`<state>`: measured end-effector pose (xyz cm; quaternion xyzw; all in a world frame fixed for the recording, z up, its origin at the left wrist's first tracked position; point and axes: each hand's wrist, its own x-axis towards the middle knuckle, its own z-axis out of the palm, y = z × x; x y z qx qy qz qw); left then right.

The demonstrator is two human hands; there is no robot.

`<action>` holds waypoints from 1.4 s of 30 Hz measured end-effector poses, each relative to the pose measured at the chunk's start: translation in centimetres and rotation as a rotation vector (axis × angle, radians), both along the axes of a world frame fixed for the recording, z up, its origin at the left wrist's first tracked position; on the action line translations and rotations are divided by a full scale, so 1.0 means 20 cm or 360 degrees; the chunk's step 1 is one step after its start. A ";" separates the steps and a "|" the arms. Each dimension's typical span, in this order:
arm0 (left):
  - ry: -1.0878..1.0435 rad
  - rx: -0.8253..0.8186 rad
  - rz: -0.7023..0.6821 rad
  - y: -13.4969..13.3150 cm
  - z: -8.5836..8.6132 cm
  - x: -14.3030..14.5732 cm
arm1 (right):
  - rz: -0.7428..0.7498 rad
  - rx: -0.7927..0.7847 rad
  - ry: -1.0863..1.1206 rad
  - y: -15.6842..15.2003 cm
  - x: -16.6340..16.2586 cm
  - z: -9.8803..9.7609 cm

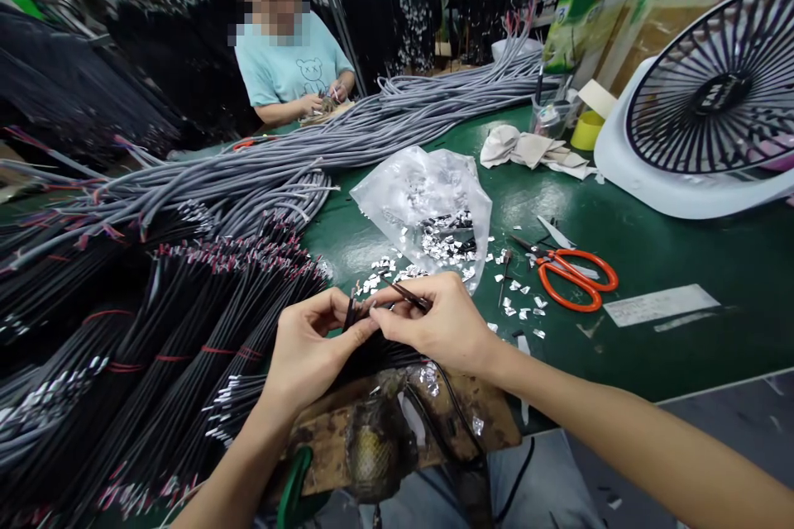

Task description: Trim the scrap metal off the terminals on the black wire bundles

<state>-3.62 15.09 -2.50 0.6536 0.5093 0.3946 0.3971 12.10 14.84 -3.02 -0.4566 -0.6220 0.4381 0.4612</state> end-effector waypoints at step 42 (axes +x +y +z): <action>-0.0507 -0.0361 -0.0408 0.02 0.02 0.01 | 0.0062 0.0150 -0.0224 0.04 0.09 0.03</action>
